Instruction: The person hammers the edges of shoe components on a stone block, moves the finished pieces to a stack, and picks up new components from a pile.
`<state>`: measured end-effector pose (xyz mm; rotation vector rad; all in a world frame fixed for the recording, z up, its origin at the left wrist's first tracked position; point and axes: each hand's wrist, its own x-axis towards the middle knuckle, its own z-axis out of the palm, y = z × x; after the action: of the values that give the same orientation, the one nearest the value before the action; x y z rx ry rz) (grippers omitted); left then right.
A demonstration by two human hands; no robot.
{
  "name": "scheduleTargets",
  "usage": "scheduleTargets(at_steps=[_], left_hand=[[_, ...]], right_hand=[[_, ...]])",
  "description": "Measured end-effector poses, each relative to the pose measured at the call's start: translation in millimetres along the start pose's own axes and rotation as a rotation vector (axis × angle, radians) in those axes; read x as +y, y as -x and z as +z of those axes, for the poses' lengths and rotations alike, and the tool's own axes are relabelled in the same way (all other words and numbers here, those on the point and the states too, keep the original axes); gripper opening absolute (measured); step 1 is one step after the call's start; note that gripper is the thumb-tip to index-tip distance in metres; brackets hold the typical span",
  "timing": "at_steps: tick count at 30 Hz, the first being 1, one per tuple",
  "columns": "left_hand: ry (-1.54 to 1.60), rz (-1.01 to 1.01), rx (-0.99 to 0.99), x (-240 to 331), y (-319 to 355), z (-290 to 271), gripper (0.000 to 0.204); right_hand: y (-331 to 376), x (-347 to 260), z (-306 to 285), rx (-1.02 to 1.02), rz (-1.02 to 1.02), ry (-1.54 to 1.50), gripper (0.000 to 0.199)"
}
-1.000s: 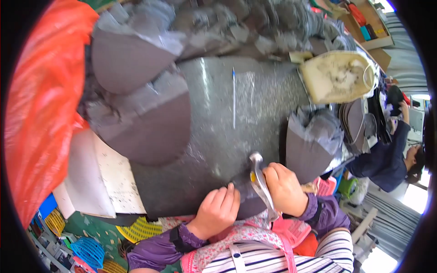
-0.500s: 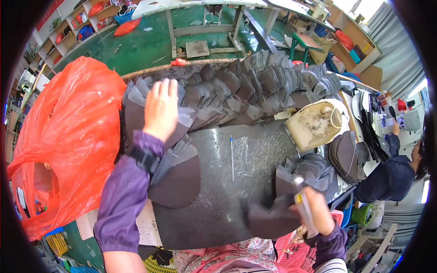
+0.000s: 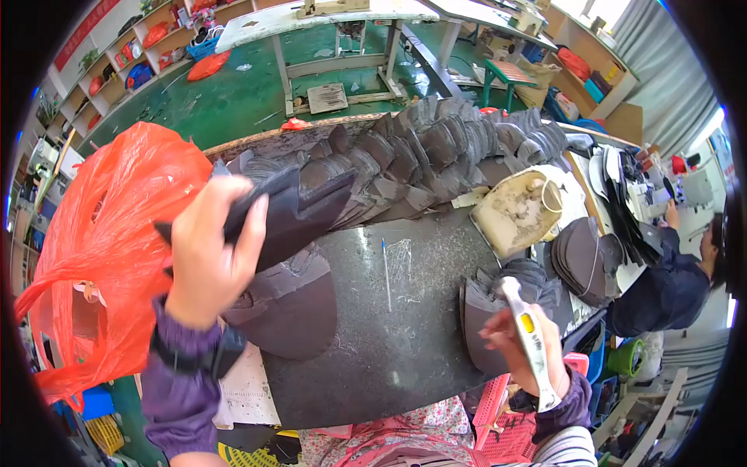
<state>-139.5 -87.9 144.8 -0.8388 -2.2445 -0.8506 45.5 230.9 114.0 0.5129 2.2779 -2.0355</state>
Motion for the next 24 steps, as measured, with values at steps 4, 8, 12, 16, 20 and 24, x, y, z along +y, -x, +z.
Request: scheduleTargets(at_steps=[4, 8, 12, 16, 20, 24], left_hand=[[0.134, -0.126, -0.028, 53.5, 36.9, 2.2, 0.018], [0.459, -0.478, -0.124, 105.7, 88.5, 24.2, 0.022], [0.618, -0.650, -0.107, 131.3, 121.0, 49.0, 0.015], [0.663, -0.725, -0.454, 121.9, 138.7, 58.1, 0.016], [0.521, -0.781, -0.432, 97.9, 147.2, 66.9, 0.020], [0.243, -0.662, -0.292, 41.3, 134.0, 47.5, 0.019]], right_hand=[[-11.3, -18.1, 37.1, -0.185, -0.381, 0.167, 0.021], [-5.6, -10.2, 69.3, -0.241, -0.675, 0.369, 0.029], [-1.7, 11.0, 67.2, -0.267, -0.606, 0.506, 0.030], [13.4, 32.9, 61.1, -0.384, -0.530, 0.562, 0.027], [26.3, 33.1, 54.6, -0.526, -0.493, 0.516, 0.029], [34.4, 25.8, 36.2, -0.631, -0.473, 0.514, 0.031]])
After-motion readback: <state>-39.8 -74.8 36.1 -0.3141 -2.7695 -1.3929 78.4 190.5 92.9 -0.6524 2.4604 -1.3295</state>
